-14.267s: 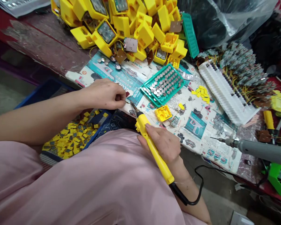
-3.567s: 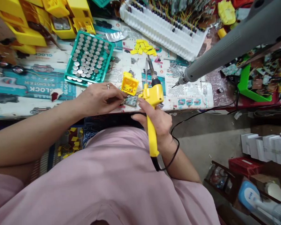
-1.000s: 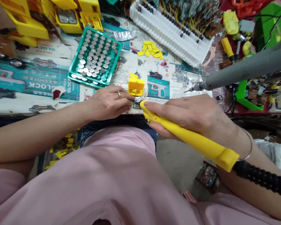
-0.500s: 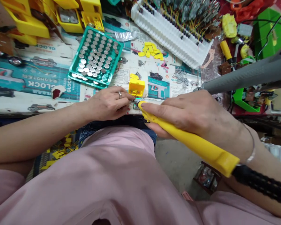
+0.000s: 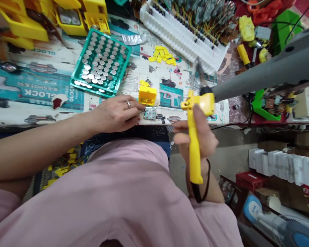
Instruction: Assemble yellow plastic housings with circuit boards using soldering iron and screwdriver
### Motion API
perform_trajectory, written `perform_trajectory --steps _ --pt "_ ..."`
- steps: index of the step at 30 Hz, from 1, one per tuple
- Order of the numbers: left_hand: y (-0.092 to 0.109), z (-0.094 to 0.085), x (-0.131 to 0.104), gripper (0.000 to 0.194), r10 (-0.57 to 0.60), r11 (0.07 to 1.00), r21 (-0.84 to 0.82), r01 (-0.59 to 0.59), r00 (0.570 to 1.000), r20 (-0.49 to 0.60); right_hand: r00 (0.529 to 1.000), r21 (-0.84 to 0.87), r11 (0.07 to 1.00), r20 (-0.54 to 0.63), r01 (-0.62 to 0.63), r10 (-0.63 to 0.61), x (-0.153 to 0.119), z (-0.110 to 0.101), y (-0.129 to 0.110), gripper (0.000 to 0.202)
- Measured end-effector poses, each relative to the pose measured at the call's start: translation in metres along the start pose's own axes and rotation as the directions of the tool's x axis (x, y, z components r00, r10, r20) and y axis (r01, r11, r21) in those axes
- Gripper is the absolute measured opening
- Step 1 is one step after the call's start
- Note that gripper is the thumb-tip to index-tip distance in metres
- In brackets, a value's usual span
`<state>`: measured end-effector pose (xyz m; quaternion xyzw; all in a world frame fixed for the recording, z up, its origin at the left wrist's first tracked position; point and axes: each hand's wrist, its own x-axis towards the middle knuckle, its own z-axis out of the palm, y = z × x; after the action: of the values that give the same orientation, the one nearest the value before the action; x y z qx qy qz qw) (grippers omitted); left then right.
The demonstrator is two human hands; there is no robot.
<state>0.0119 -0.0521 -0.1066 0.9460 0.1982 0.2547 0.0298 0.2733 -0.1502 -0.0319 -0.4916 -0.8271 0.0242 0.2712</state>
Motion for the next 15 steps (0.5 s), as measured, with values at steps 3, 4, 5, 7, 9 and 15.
perform_trajectory --steps 3,4,5,7,9,15 --pt "0.003 -0.003 0.002 0.017 -0.014 0.999 0.034 0.012 0.998 0.06 1.0 -0.008 1.0 -0.023 -0.01 0.009 0.006 0.048 -0.006 0.059" --pt "0.004 -0.005 0.003 0.016 -0.017 0.998 0.054 0.013 0.997 0.078 0.999 -0.014 1.0 -0.038 -0.007 0.007 0.009 0.063 -0.007 0.056" --pt "0.005 -0.006 0.003 0.017 -0.021 0.997 0.074 0.015 0.996 0.091 0.998 -0.022 1.0 -0.066 -0.002 0.001 0.011 0.078 -0.007 0.053" --pt "0.007 -0.009 0.002 0.018 -0.036 0.994 0.106 0.026 0.995 0.096 0.979 -0.051 0.998 -0.201 0.025 -0.035 0.013 0.101 -0.006 0.049" --pt "0.007 -0.013 0.0 0.018 -0.044 0.993 0.114 0.038 0.997 0.058 0.937 -0.085 0.995 -0.341 0.049 -0.075 0.013 0.115 -0.004 0.05" --pt "0.001 -0.024 -0.006 0.019 -0.163 0.986 -0.054 0.158 0.981 -0.102 0.925 -0.029 0.995 -0.367 0.091 -0.095 0.01 0.12 0.0 0.06"
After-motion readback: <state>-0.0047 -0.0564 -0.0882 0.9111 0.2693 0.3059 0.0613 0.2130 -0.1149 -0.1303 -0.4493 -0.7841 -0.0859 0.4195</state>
